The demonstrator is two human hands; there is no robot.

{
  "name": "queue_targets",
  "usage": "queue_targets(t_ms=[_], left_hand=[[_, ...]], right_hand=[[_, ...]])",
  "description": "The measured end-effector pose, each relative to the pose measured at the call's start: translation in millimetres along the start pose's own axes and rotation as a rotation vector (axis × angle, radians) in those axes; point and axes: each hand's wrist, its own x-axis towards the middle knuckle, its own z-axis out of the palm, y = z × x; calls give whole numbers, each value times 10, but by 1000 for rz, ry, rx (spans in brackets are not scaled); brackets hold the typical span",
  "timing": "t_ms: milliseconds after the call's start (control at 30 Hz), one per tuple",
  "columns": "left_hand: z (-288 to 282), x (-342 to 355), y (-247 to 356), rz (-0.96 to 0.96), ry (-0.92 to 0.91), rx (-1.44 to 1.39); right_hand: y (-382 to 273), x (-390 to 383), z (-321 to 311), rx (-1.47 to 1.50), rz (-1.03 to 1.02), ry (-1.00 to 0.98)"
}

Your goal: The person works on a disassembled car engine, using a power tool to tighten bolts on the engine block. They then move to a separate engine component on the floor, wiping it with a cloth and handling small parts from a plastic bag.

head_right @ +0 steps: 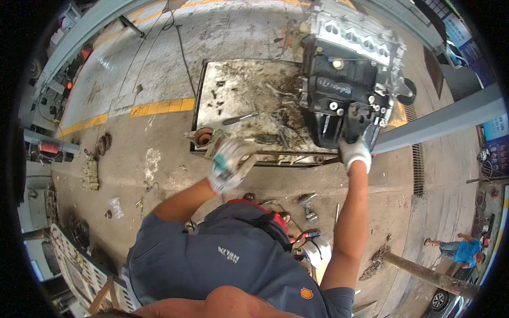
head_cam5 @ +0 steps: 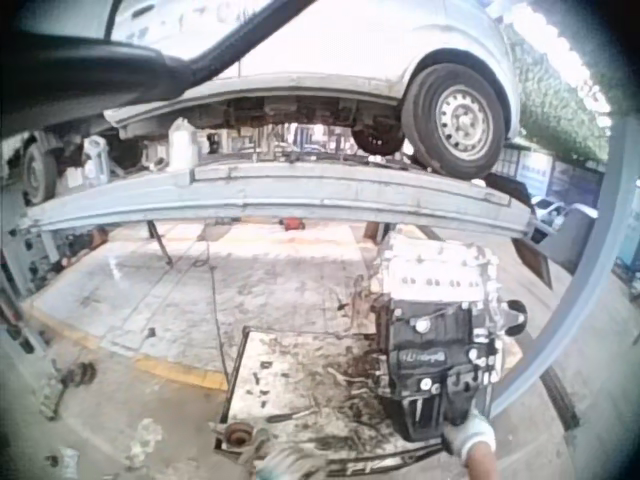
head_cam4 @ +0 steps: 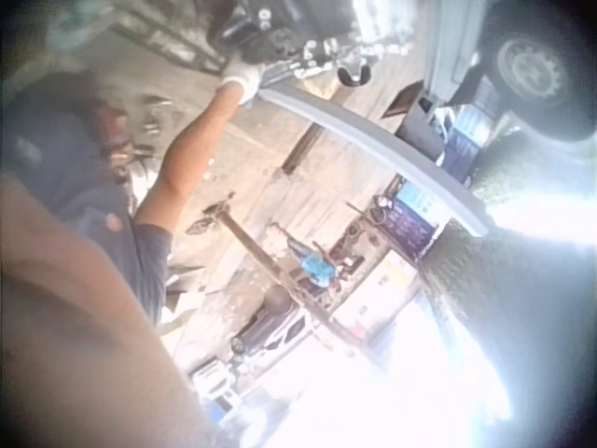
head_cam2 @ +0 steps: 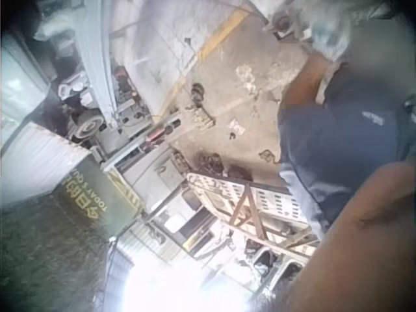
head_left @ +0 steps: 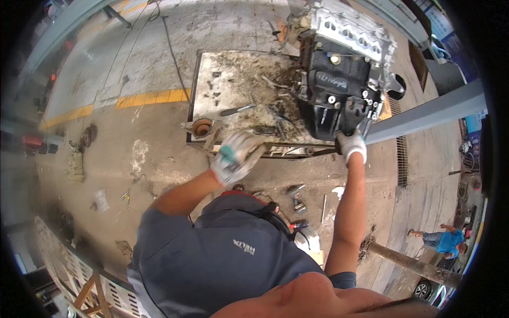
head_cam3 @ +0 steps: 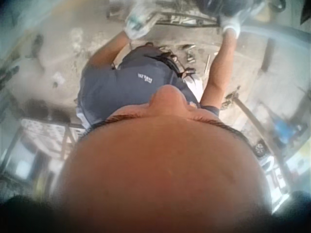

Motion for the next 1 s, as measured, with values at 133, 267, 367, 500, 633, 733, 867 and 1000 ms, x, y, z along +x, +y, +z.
queue_targets(t_ms=[133,267,367,500,633,733,867,1000], left_hand=[[-8,-1105,-224,-350,-110,-71],[-3,-1115,-338,-501,-75,-77],[40,-1155,-432,-705,-19,-291],[94,-1392,-540,-781,102,-278],[-199,-1281,-614,-787,295,-201],[-394,-1062,-867,-486,88,461],[-368,-942,-1016,-432,-195,571],[-290,-914,-1204,-397,-260,546]], right_hand=[[323,255,68,544,-6,-254],[190,153,61,615,-18,-216],[248,187,77,678,-16,-233],[330,232,96,678,-11,-217],[296,218,117,771,-19,-235],[312,170,110,807,-11,-231],[332,194,138,835,-21,-220],[293,195,127,795,-29,-226]])
